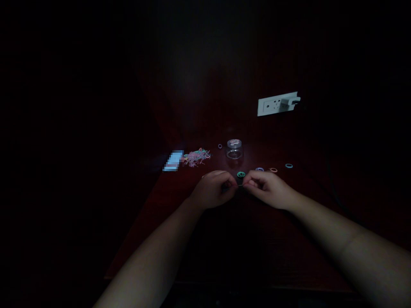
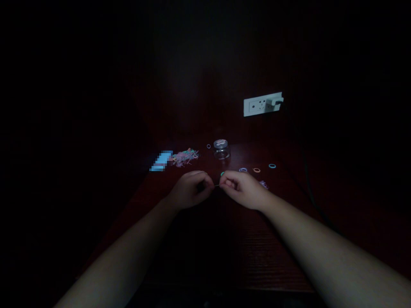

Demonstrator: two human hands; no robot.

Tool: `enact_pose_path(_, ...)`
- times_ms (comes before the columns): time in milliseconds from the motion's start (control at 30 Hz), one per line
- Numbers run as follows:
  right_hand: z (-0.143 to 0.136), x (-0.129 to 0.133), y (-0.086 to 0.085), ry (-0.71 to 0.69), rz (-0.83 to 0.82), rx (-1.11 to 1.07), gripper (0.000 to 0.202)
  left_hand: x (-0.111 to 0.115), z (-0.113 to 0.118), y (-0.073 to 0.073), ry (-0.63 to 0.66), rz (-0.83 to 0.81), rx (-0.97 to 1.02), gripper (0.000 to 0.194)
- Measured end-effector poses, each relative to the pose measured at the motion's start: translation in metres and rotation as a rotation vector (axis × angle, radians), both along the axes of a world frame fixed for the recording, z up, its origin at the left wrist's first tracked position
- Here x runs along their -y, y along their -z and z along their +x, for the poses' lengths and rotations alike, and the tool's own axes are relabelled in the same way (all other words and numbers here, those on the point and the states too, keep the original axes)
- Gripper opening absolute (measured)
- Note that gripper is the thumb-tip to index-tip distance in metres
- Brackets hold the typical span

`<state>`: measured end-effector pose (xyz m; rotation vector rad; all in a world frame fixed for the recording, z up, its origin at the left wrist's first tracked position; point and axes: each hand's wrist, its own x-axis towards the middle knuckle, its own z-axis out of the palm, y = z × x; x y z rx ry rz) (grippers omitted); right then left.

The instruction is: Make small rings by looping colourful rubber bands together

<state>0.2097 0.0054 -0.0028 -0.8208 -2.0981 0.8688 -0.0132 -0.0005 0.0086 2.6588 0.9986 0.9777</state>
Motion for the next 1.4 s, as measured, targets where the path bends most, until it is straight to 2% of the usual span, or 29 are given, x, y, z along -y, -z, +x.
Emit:
enact_pose_path(833,0.0031,-0.0027,0.0024,-0.012,0.023,0.010,0.017,-0.0006,-0.0015,-0.0017,0.018,-0.010,0.010,0.002)
enact_pose_path(1400,0.0038,-0.0028,0.0029,0.003,0.024,0.026,0.017,0.0009,-0.0010,-0.0013,0.024,-0.034,0.009,0.010)
